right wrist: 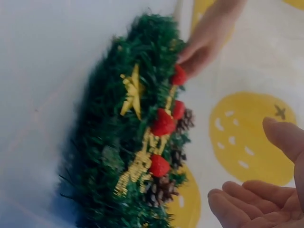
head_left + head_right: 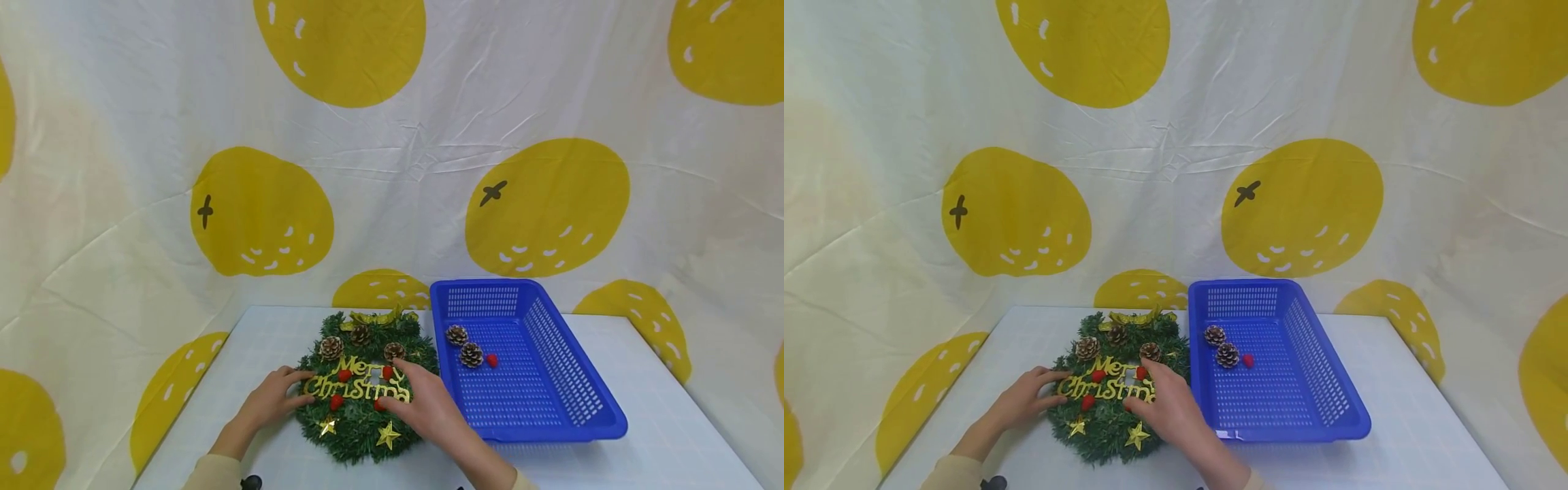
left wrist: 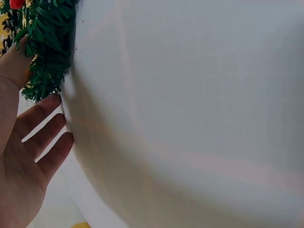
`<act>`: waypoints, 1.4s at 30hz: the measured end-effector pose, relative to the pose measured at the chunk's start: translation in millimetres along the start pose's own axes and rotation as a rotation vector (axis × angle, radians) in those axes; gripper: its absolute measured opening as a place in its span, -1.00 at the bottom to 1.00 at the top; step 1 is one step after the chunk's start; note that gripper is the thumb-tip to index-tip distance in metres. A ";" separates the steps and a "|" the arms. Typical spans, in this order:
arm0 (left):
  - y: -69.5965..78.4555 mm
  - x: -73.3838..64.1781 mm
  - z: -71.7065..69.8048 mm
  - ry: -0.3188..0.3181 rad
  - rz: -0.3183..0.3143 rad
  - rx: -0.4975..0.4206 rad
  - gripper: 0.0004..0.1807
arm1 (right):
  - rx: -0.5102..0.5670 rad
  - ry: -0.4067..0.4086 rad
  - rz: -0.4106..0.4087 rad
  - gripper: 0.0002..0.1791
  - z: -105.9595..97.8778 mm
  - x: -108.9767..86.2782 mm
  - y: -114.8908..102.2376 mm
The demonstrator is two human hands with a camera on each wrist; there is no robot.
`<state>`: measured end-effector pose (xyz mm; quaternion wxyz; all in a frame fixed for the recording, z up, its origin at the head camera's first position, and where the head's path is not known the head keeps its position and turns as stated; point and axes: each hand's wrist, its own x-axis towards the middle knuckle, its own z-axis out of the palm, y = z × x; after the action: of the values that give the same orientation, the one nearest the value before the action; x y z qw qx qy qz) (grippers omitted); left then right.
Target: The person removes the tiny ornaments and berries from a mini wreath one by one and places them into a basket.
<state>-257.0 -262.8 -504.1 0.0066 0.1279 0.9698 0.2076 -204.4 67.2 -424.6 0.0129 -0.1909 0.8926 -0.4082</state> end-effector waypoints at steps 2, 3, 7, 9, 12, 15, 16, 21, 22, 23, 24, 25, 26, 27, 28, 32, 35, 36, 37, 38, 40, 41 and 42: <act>0.2 0.1 -0.4 0.001 0.002 -0.002 -0.41 | -0.005 -0.008 -0.007 -0.22 4.3 0.7 2.3; 0.4 0.1 -0.6 0.002 0.002 -0.003 -0.41 | -0.012 -0.012 -0.012 -0.24 6.4 1.1 3.6; -0.4 0.4 0.3 0.000 0.001 -0.001 -0.41 | -0.031 -0.033 -0.013 -0.30 14.9 2.4 8.6; -0.8 0.4 0.8 0.002 0.002 0.003 -0.41 | -0.039 -0.043 -0.010 -0.31 19.2 3.2 11.0; -0.9 0.1 1.0 0.005 0.006 0.002 -0.41 | -0.032 -0.055 -0.007 -0.31 25.4 4.7 14.0; -0.6 -0.2 0.8 0.010 0.007 0.001 -0.42 | -0.028 -0.062 0.004 -0.32 31.1 6.5 16.7; -0.6 -0.3 0.7 0.010 0.008 0.001 -0.42 | -0.033 -0.066 0.010 -0.31 32.8 7.1 17.4; -1.3 -0.2 1.0 0.014 0.014 0.003 -0.42 | -0.075 -0.078 0.023 -0.31 40.6 9.7 21.9; -1.6 -0.2 1.1 0.015 0.017 0.002 -0.42 | -0.087 -0.077 0.021 -0.31 42.3 9.9 23.0; -1.9 -0.2 1.3 0.015 0.019 0.002 -0.42 | -0.100 -0.076 0.017 -0.32 43.7 10.1 24.0; -2.3 -0.2 1.5 0.016 0.021 0.001 -0.41 | -0.113 -0.074 0.009 -0.33 44.8 10.3 24.8; -2.6 -0.2 1.6 0.017 0.022 0.001 -0.41 | -0.124 -0.070 0.002 -0.34 46.2 10.4 25.8; -2.9 -0.2 1.8 0.017 0.023 -0.001 -0.41 | -0.137 -0.065 -0.008 -0.35 47.3 10.6 26.7; -3.0 -0.3 1.9 0.017 0.024 -0.002 -0.41 | -0.150 -0.058 -0.020 -0.37 48.4 10.8 27.5; -3.3 -0.2 2.1 0.018 0.024 -0.003 -0.41 | -0.162 -0.053 -0.032 -0.39 49.1 11.3 28.1; -3.8 -0.2 2.8 0.019 0.024 -0.003 -0.41 | -0.213 -0.037 -0.075 -0.48 51.0 12.8 29.7; -4.0 0.0 3.3 0.018 0.023 -0.001 -0.41 | -0.267 -0.026 -0.107 -0.58 51.9 14.0 30.6; -4.0 0.0 3.3 0.018 0.023 0.000 -0.41 | -0.278 -0.022 -0.114 -0.64 52.6 14.3 31.0; -3.9 0.0 3.3 0.019 0.022 0.002 -0.41 | -0.290 -0.016 -0.122 -0.70 53.1 14.6 31.2; -3.8 -0.1 3.2 0.019 0.022 0.001 -0.41 | -0.302 -0.008 -0.130 -0.80 53.9 14.9 31.5; -3.4 -0.1 2.9 0.020 0.021 0.002 -0.41 | -0.321 0.014 -0.147 -0.90 55.7 15.1 31.9; -3.2 -0.2 2.7 0.020 0.020 0.001 -0.41 | -0.329 0.023 -0.151 -0.83 56.6 15.2 32.0; -2.9 -0.3 2.4 0.020 0.019 0.002 -0.41 | -0.335 0.033 -0.155 -0.74 57.4 15.1 32.0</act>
<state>-257.2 -264.4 -507.4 -0.0052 0.1349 0.9688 0.2081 -218.7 39.4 -484.3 -0.0653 -0.2520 0.9308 -0.2564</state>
